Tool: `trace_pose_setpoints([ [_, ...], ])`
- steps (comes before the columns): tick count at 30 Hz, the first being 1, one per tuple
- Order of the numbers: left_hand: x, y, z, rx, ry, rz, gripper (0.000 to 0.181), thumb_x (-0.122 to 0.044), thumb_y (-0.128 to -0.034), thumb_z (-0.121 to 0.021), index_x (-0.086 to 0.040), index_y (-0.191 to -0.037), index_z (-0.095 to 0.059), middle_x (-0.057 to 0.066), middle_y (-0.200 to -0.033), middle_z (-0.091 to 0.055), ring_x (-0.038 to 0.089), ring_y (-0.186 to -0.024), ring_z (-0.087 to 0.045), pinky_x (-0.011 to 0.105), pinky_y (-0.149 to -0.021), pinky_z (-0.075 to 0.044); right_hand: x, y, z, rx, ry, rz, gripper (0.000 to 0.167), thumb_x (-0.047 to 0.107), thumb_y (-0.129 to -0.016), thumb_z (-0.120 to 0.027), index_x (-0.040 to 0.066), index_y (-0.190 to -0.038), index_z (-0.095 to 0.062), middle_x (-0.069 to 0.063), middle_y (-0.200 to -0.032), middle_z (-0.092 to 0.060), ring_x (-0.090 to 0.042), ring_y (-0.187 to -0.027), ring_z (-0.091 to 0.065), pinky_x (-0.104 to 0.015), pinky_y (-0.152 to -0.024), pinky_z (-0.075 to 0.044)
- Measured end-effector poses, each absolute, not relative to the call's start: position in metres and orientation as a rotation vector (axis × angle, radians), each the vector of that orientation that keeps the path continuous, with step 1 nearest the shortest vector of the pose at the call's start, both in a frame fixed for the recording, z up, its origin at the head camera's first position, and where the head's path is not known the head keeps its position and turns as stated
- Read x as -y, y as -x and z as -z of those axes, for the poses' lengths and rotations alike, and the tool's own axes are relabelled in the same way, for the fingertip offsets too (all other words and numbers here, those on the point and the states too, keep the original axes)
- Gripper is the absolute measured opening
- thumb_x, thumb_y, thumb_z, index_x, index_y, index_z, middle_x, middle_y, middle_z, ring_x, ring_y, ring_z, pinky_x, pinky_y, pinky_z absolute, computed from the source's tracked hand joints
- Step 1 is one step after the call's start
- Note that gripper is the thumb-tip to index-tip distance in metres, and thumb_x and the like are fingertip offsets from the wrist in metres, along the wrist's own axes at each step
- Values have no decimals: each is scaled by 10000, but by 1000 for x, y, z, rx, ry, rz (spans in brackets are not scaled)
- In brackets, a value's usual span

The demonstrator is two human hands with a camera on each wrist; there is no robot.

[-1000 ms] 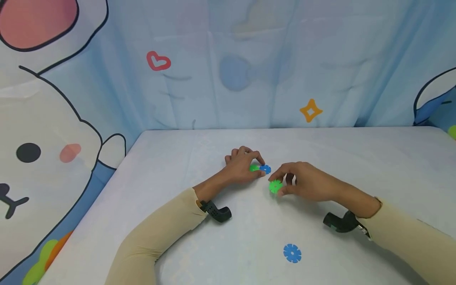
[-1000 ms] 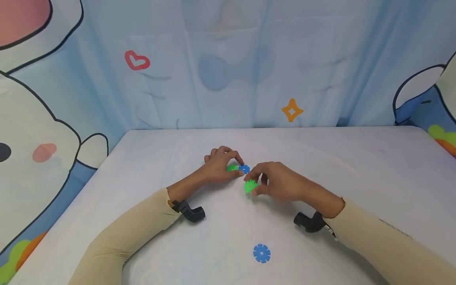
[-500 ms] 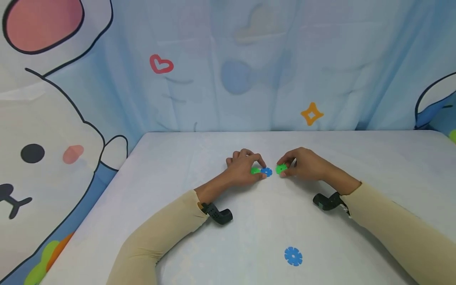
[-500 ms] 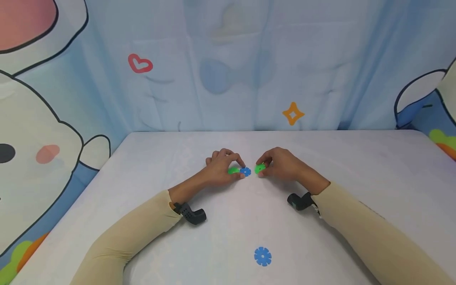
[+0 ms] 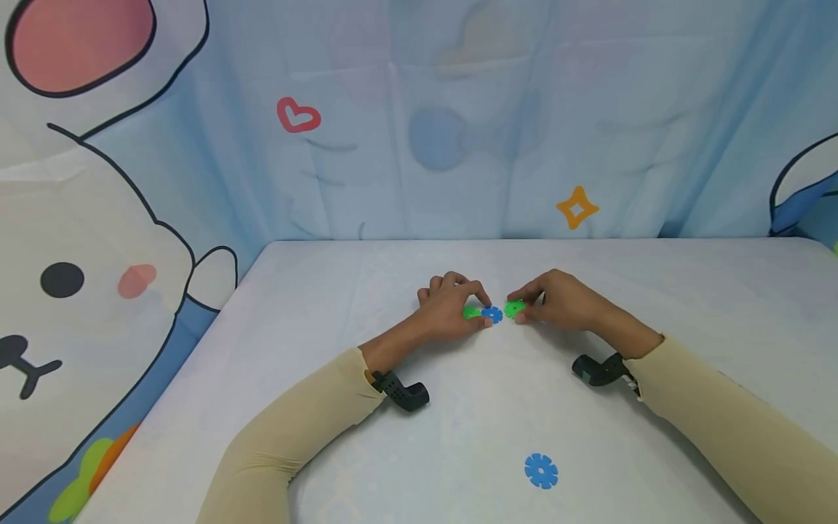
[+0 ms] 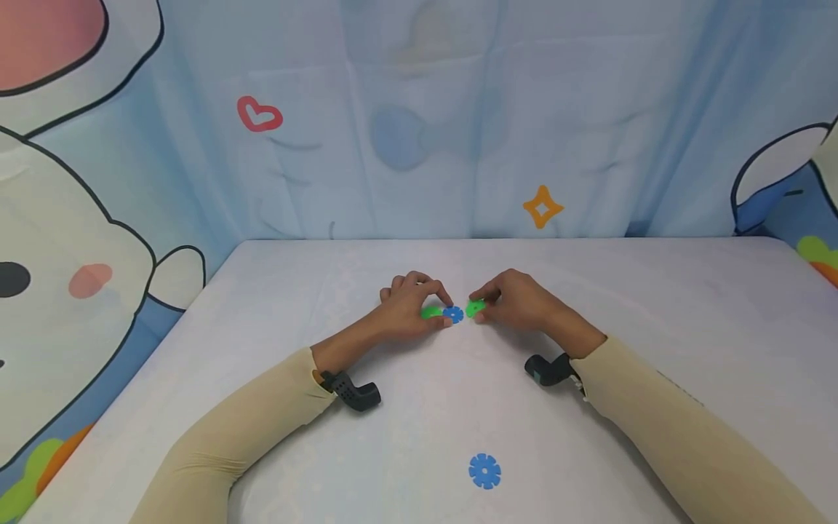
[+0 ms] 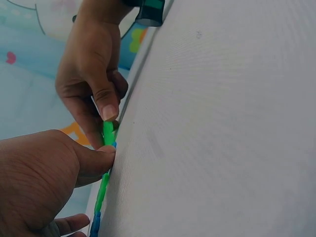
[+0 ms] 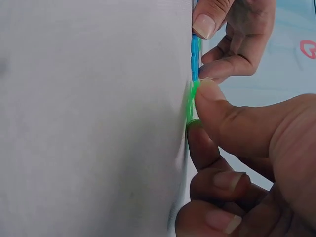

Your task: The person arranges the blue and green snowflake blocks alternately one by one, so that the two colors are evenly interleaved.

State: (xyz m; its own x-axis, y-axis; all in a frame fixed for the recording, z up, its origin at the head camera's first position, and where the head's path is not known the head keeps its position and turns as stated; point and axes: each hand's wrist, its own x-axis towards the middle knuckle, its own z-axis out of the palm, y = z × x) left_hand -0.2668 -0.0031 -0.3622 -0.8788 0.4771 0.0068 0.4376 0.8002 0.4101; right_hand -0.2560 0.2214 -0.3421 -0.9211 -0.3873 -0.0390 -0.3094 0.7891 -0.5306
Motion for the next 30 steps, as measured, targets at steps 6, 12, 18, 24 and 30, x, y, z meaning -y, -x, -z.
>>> trace_pose_setpoints([
  [6,4,266,361,-2887,-746,-628,251,-434,-931,-645,-337,-1162,-635,68,-1480,-380,298,-1362,-295,498,-1010,-270,-222,254,341,-2822,576,800,322,119,-896,-706,70,-1215,-701,-91,-1027,-715,-169,-802,-546,-282,-678,-437],
  [12,4,266,361,-2879,-750,-650,249,-424,-929,-654,-323,-1156,-641,72,-1473,-387,305,-1362,-294,514,-1018,-267,-222,253,342,-2805,574,831,320,159,-872,-747,62,-1173,-705,-21,-882,-632,-162,-764,-543,-265,-647,-444],
  [18,5,266,361,-2880,-746,-650,249,-430,-929,-649,-327,-1155,-639,72,-1479,-378,306,-1362,-288,512,-1015,-266,-221,252,341,-2811,571,814,328,186,-863,-761,64,-1163,-709,-30,-900,-638,-163,-770,-549,-268,-654,-452],
  [24,4,266,361,-2878,-742,-648,244,-428,-929,-648,-328,-1151,-637,73,-1480,-376,308,-1367,-284,521,-1022,-262,-220,251,341,-2817,568,800,331,191,-862,-762,62,-1162,-711,-36,-901,-641,-160,-756,-544,-268,-638,-448],
  [30,4,265,361,-2876,-741,-638,245,-428,-930,-646,-331,-1155,-635,76,-1482,-373,307,-1364,-286,517,-1021,-265,-221,250,342,-2819,529,779,361,213,-861,-759,88,-1196,-714,-57,-924,-671,-157,-724,-542,-261,-592,-432],
])
